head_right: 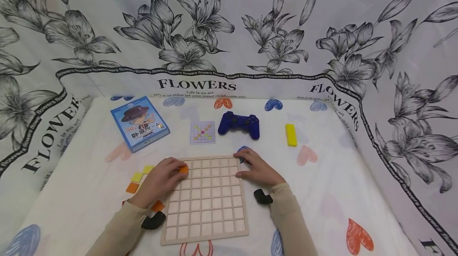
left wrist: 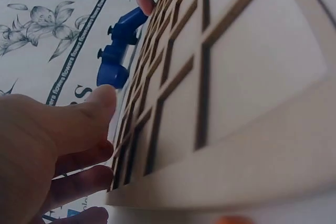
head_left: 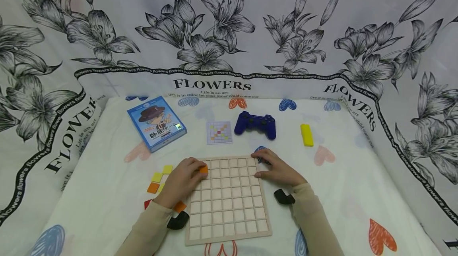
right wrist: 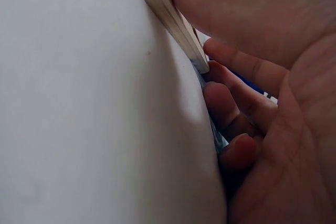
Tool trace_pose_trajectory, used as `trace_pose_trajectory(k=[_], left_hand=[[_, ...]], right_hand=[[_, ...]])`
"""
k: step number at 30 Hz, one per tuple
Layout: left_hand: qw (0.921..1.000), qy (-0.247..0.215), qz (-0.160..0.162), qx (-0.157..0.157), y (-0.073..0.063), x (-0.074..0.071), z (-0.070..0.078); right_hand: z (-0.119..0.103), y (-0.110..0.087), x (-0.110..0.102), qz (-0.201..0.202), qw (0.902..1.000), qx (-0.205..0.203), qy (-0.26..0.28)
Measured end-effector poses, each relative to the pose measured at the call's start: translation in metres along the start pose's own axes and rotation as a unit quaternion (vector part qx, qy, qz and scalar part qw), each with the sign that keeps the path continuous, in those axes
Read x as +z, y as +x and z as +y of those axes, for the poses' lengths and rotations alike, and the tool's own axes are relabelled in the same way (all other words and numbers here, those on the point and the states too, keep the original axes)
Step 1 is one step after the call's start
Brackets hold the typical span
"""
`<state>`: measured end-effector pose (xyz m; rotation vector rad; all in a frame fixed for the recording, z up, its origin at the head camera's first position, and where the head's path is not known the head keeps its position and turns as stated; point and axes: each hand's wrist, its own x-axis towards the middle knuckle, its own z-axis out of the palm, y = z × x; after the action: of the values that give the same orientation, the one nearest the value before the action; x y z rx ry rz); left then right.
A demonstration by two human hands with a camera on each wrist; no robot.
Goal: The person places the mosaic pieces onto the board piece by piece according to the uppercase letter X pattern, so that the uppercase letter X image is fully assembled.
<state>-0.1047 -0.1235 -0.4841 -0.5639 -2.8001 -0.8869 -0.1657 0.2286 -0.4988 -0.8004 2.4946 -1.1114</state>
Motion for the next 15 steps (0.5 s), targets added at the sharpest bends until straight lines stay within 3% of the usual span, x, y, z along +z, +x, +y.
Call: trace_pose_trajectory(k=[6, 10, 15], left_hand=[[0.9997, 0.014, 0.011, 0.018, -0.0057, 0.0051, -0.0069], [0.9994, 0.003, 0.017, 0.029, -0.0058, 0.0077, -0.0076], [0.9993, -0.027, 0.015, 0.02, -0.0039, 0.0104, -0.0058]], right_hand=[[-0.0006, 0.0038, 0.0041, -0.012, 0.9999, -0.001, -0.003], [-0.0015, 0.0031, 0.0028, -0.007, 1.0, 0.004, -0.005], [-0.0006, 0.0017, -0.0001, -0.006, 0.9998, 0.017, -0.008]])
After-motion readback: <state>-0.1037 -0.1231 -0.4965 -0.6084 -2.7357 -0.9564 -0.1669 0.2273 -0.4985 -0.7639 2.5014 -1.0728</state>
